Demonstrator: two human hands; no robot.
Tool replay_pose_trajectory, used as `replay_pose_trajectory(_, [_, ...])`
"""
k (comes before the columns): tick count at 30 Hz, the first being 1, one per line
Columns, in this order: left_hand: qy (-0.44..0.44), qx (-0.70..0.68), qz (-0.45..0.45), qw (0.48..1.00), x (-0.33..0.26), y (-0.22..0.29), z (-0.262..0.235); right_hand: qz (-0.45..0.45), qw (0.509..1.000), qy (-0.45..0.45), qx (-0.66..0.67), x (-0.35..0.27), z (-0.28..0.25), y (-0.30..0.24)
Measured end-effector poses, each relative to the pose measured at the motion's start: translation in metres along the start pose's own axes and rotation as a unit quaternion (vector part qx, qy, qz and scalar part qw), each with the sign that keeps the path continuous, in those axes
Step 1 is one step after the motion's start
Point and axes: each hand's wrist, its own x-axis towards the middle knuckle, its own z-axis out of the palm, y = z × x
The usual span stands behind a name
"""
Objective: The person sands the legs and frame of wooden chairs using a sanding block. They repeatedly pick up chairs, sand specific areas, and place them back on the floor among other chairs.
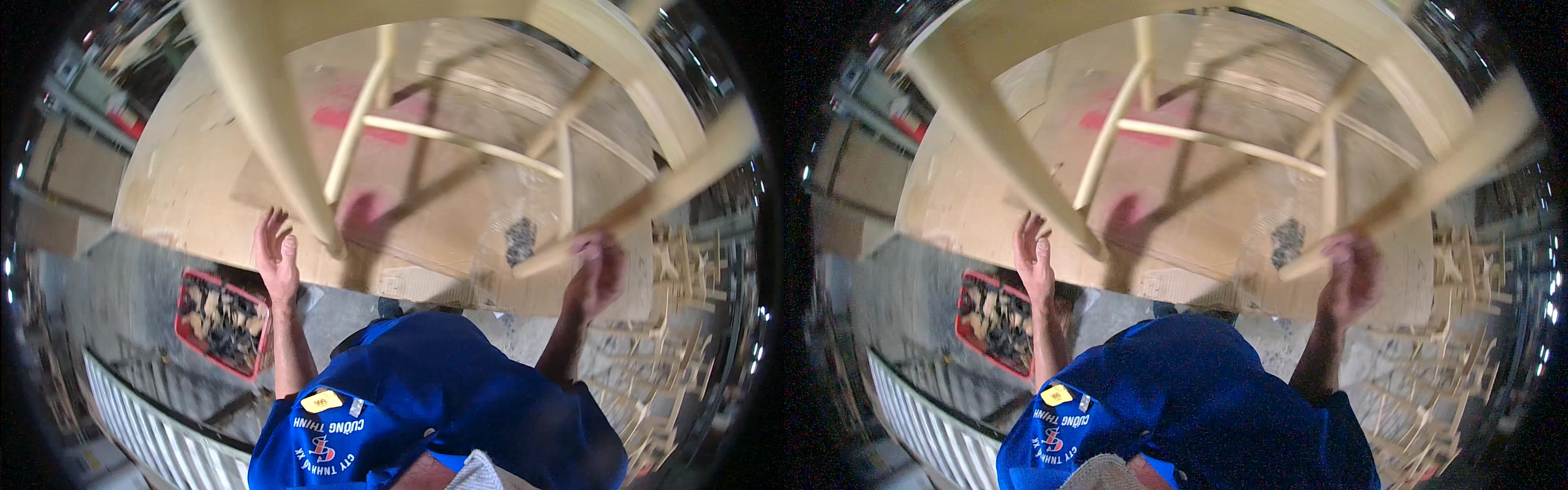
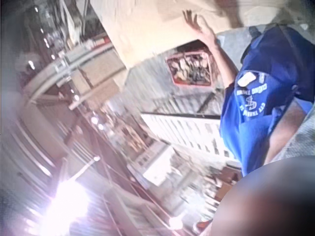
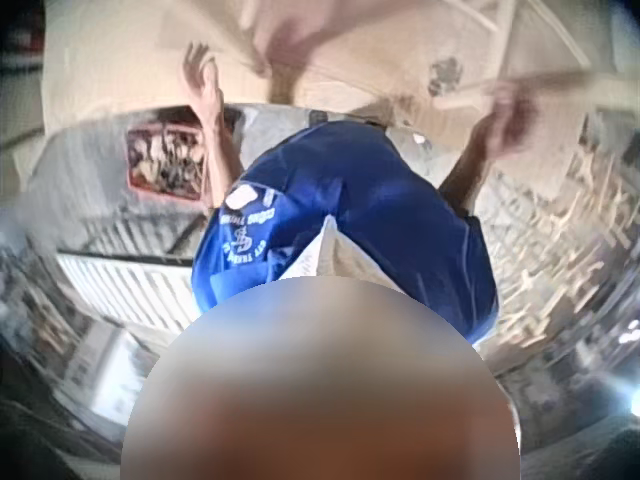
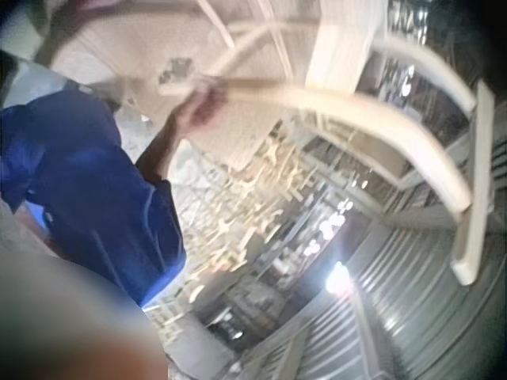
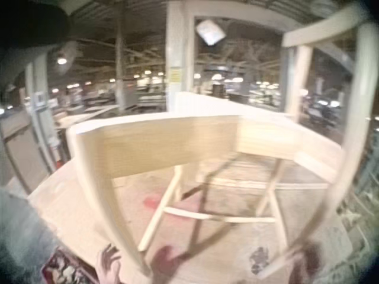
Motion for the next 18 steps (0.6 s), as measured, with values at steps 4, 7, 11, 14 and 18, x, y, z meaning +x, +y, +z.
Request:
replay_pose_trajectory(4, [-0.084, -0.059, 0.116, 0.988, 0.048, 0.048, 0.087, -0.045, 0.973, 0.198, -0.112, 0.04, -0.014, -0.001])
replay_pose_trajectory(7, [-0.157, -0.1, 0.012, 0.982, 0.064, 0.053, 0.079, -0.011, 0.965, 0.085, -0.248, 0.043, -0.034, 0.02])
replay_pose_trajectory(11, [-0.104, -0.069, 0.009, 0.992, 0.04, 0.079, 0.078, 0.175, 0.983, 0.0, -0.05, 0.051, -0.045, 0.028])
replay_pose_trajectory(14, [-0.091, -0.079, 0.027, 0.992, 0.028, 0.134, 0.084, 0.166, 0.985, -0.025, -0.026, 0.067, -0.059, 0.007])
replay_pose_trajectory(18, [-0.085, 0.02, 0.001, 0.996, 0.08, 0.175, 0.113, 0.171, 0.979, -0.031, -0.101, 0.135, -0.042, 0.006])
